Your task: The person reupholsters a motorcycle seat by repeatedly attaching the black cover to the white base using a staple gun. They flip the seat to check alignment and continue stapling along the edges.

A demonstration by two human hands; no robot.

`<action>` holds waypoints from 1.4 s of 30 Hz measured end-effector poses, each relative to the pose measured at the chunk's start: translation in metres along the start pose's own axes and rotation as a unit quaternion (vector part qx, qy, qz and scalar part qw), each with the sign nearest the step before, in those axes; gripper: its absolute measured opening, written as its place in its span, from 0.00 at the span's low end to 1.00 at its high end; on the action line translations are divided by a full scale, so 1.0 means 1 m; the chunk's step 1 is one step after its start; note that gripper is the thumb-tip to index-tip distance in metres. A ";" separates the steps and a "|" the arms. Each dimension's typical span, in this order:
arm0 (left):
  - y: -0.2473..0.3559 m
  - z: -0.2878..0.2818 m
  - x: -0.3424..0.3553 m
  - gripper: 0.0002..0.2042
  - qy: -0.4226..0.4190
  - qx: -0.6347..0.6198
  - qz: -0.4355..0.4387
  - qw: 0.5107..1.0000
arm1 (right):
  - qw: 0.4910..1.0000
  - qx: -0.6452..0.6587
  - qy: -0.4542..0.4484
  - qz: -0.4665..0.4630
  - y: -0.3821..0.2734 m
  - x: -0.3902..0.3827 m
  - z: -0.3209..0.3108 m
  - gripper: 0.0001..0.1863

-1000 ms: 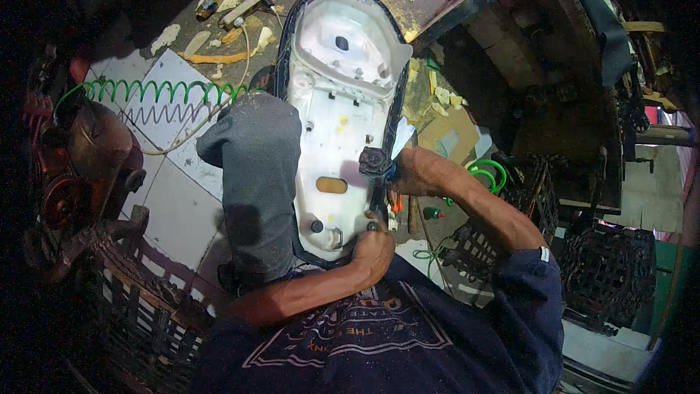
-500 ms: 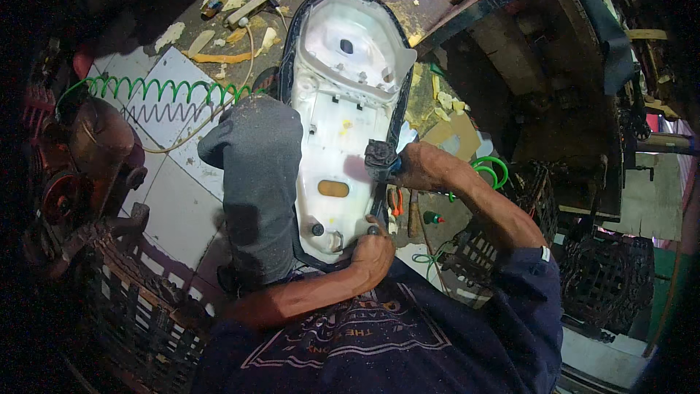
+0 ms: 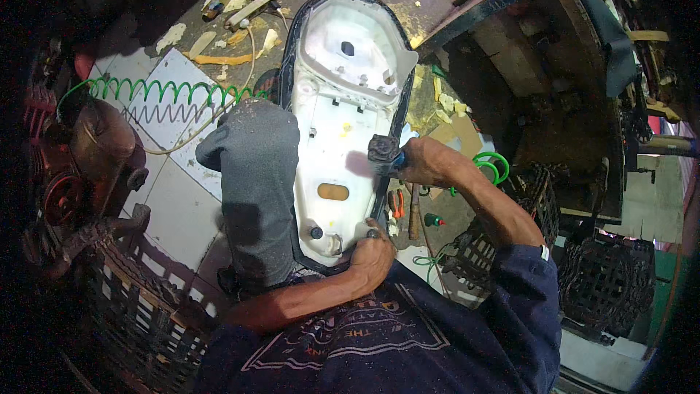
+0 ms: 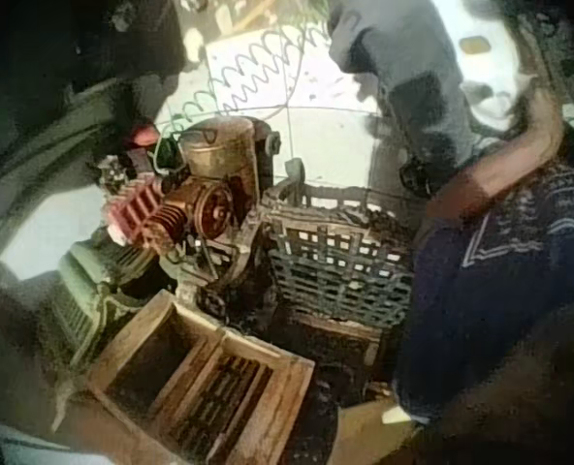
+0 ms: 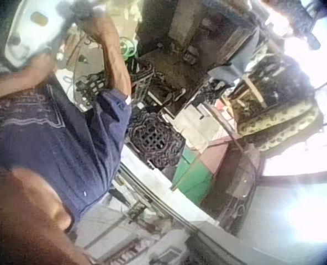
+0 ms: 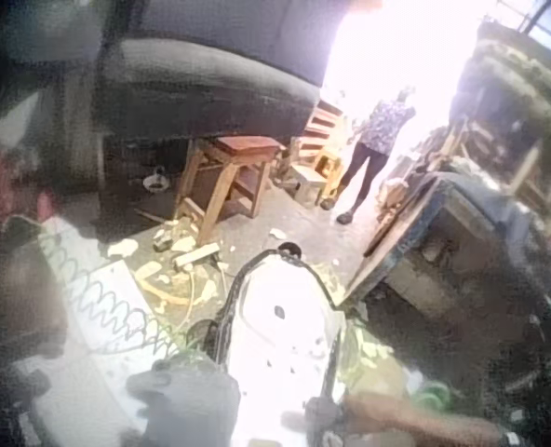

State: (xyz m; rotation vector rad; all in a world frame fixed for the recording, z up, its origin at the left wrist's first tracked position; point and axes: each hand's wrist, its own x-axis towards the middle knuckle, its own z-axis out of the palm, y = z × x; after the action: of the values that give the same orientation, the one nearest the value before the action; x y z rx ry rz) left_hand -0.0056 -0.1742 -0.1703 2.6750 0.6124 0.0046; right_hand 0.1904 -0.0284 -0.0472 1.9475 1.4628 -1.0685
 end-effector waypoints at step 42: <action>-0.003 0.004 -0.004 0.35 0.022 -0.040 -0.027 0.999 | 0.995 -0.082 0.061 0.010 0.017 0.020 0.002 0.26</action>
State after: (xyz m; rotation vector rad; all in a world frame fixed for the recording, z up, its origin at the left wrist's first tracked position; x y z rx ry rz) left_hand -0.0107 -0.1748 -0.1751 2.5860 0.6841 0.0705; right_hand 0.2088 -0.0239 -0.0659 1.9345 1.5408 -0.8054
